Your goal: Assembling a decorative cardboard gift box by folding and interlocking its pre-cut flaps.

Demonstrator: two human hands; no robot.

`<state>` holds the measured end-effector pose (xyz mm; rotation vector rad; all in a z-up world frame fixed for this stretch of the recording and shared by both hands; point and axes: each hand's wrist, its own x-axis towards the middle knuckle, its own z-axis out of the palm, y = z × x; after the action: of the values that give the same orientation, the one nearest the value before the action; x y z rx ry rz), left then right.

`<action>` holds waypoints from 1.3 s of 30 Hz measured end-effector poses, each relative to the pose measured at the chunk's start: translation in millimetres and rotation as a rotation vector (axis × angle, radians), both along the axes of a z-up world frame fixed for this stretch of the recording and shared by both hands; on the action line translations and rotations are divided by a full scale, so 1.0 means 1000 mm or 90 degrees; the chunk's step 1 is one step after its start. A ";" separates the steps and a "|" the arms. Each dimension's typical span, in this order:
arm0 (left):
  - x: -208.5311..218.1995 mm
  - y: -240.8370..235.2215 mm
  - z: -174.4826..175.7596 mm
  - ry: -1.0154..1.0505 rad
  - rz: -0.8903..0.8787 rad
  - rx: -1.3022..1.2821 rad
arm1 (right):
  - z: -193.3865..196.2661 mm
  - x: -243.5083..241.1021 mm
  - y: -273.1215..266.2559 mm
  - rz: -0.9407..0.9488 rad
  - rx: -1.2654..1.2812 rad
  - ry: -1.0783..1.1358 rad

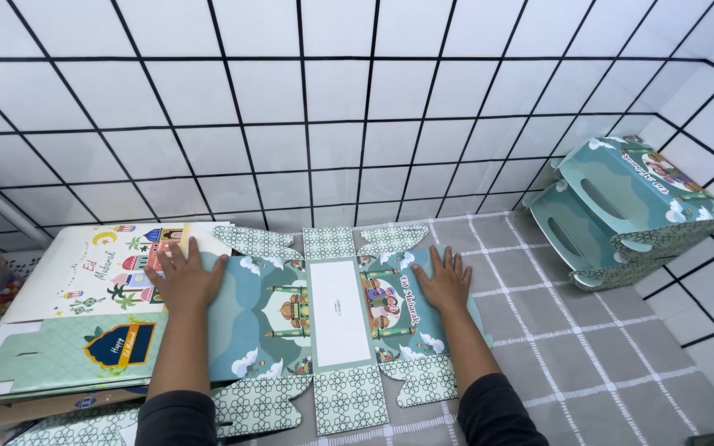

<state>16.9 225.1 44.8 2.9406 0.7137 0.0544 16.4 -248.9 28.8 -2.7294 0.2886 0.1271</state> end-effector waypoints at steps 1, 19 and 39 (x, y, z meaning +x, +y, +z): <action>-0.002 -0.001 0.001 0.000 0.000 0.000 | 0.000 -0.001 0.000 0.000 0.000 0.000; 0.004 0.009 -0.019 -0.130 0.000 -0.039 | 0.000 -0.002 0.004 -0.032 -0.001 -0.008; 0.003 0.009 -0.031 -0.194 -0.021 -0.044 | 0.046 0.006 -0.009 -0.030 -0.086 0.031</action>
<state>19.7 234.4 13.5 2.7872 0.6069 0.4539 22.3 -258.1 74.8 -2.8534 0.3876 0.1674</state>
